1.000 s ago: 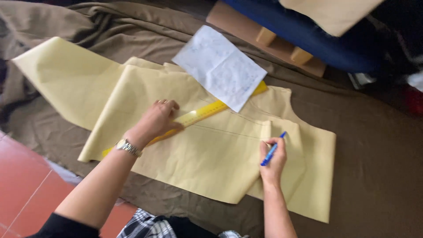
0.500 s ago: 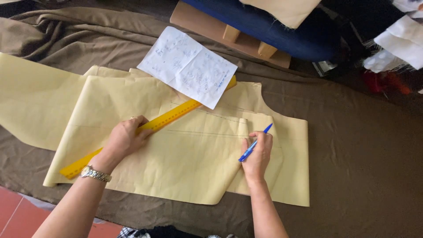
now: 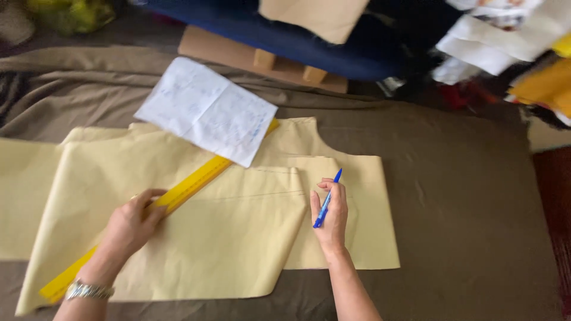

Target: The person writes notes on a piece of paper while holding a pen, then uses a yellow ruler to measure and mark lines on a large sheet of beige pattern paper. They repeatedly refer to the notes and adjust the ruler to draw straight lines on the pattern.

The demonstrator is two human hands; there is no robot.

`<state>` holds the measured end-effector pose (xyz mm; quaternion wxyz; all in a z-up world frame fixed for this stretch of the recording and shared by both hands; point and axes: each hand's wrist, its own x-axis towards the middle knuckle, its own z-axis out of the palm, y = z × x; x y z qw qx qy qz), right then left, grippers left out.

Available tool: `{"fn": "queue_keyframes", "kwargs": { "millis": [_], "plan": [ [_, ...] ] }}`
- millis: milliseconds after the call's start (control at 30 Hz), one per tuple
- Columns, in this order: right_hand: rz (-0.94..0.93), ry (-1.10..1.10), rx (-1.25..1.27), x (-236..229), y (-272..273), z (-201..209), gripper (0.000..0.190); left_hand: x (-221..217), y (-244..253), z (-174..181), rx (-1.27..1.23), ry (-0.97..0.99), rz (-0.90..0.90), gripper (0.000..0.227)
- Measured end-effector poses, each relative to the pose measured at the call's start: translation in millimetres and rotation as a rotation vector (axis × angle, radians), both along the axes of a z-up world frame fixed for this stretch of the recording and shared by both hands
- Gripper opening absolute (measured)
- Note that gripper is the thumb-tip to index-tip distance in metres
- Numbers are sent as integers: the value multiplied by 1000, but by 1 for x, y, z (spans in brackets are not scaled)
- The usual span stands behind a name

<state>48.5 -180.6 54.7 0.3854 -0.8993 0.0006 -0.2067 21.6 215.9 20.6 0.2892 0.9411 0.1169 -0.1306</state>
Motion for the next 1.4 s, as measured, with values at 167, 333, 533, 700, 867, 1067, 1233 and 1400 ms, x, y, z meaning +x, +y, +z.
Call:
{"fn": "queue_keyframes", "kwargs": {
  "millis": [167,333,533,700,867,1067,1233,1400],
  "plan": [
    [-6,5,28,-6,-27,5,13,6,-17,35,-50,113,78,39],
    [-136,41,98,-12,-43,25,26,7,-16,27,-41,140,103,39],
    [-294,161,107,-13,-73,28,34,5,-10,12,-49,133,131,41],
    [-310,203,203,-14,-78,26,31,6,-8,6,-45,139,138,40],
    [-292,214,194,-15,-76,24,28,6,-13,16,-66,147,150,39],
    [-291,240,154,-14,-75,20,30,6,-23,39,-86,174,174,38],
    [-247,172,141,-15,-69,22,26,5,-23,40,-65,161,152,39],
    [-225,216,203,-16,-57,21,22,6,-32,59,-91,179,147,40]
  ]
}}
